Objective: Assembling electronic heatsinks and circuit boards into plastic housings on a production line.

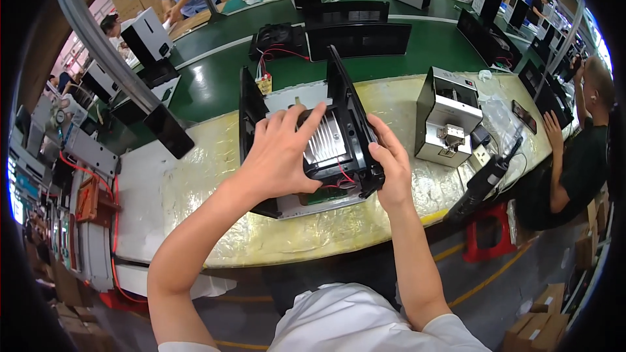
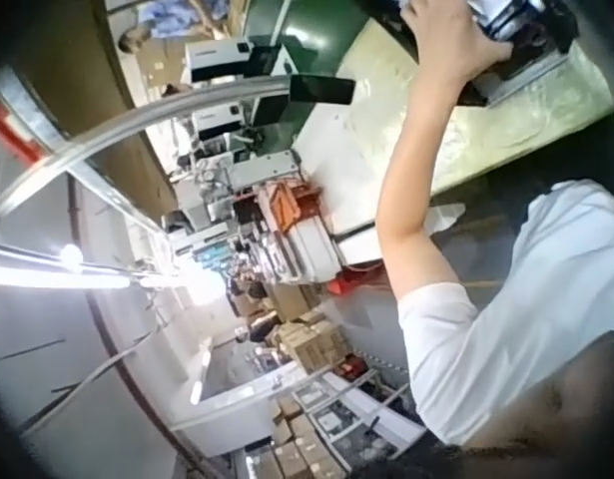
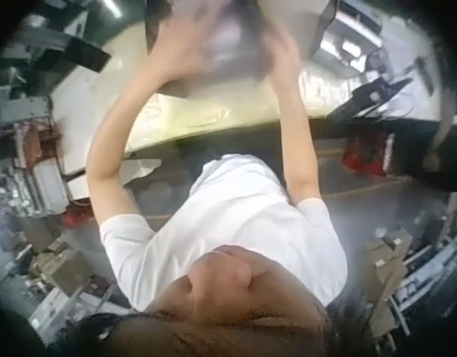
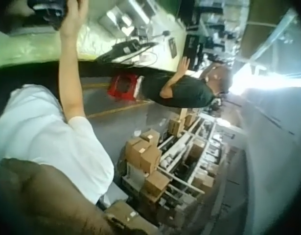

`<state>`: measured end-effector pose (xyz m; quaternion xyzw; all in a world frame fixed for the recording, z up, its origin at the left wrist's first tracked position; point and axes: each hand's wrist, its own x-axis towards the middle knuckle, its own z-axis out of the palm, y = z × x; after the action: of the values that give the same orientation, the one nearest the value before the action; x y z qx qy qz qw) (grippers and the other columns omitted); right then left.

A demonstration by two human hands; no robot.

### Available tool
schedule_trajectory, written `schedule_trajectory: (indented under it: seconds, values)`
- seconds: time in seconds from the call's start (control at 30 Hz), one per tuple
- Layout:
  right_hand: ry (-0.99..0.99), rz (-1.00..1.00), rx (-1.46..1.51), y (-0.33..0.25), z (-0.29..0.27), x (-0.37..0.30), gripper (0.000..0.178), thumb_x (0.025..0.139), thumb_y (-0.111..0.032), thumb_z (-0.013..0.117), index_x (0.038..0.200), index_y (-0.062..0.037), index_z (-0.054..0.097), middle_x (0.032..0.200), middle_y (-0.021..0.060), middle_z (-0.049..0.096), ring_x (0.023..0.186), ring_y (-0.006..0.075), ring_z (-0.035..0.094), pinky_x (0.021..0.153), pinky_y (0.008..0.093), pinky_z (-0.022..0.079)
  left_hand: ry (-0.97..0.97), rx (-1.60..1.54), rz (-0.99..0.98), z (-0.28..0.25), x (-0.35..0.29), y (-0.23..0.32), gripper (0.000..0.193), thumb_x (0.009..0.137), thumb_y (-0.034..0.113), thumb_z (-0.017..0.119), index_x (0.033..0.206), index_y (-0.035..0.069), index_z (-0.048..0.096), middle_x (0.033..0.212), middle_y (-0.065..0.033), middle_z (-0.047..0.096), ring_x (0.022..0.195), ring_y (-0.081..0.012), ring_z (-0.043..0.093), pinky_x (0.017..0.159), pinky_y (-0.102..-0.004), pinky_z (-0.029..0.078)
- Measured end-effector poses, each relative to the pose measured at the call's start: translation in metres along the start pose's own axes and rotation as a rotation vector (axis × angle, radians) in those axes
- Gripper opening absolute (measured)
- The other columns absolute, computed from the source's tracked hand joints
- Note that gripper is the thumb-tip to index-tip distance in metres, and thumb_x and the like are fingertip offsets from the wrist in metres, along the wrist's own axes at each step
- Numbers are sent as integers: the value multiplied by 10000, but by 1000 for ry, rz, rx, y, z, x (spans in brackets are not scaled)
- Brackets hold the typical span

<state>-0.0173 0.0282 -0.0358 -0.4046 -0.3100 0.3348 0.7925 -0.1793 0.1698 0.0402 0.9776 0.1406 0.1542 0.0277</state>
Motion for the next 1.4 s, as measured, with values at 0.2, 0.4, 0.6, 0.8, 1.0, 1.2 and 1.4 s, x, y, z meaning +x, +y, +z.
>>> schedule_trajectory:
  seconds: [0.2,0.4,0.6,0.8,1.0,1.2,1.4]
  values:
    - [30,-45,-51,6,0,-3,555,958,-55,499,1491,68,404,1430,151,530,1285,191,535,1079,302,415,-136,34,79,14,10,-9,1207,570,397,880,1583,135,277,1422,-263,421,1288,-451,442,1083,-534,350]
    - [8,-11,-168,1,4,-5,566,979,-75,518,1507,74,381,1467,150,507,1320,188,501,1104,288,374,-193,170,33,5,1,-10,1261,514,420,909,1581,155,291,1411,-259,440,1257,-442,475,1040,-537,385]
    - [7,10,-251,0,16,-18,551,1000,-97,516,1508,70,382,1428,138,541,1262,175,540,1078,281,398,-104,178,55,28,-2,-4,1289,483,425,936,1570,136,305,1379,-238,470,1200,-438,517,961,-555,419]
    - [-44,32,-270,-8,16,-16,574,1016,-138,512,1529,60,345,1507,146,463,1367,195,451,1136,302,330,-44,81,86,13,-9,-14,1141,599,367,897,1555,102,333,1457,-249,401,1291,-441,456,1070,-547,374]
    - [-148,-116,-374,14,8,-17,624,997,-165,510,1549,49,312,1555,145,410,1439,211,372,1191,322,245,402,-898,-457,35,-107,-12,761,877,28,627,1544,-66,272,1490,-232,455,1346,-279,480,1137,-361,343]
    - [-293,43,-314,55,33,48,667,953,-154,489,1559,46,293,1575,136,391,1443,207,362,1191,311,242,621,-986,-533,37,-113,-35,693,846,-55,471,1522,-87,325,1442,-176,513,1312,-216,503,1118,-310,347]
    - [-295,45,-143,74,104,118,632,931,-162,489,1521,28,369,1338,114,577,1193,170,557,1049,285,413,649,-910,-657,-23,-80,-101,664,839,-4,448,1497,-70,391,1355,-131,571,1139,-192,573,994,-286,430]
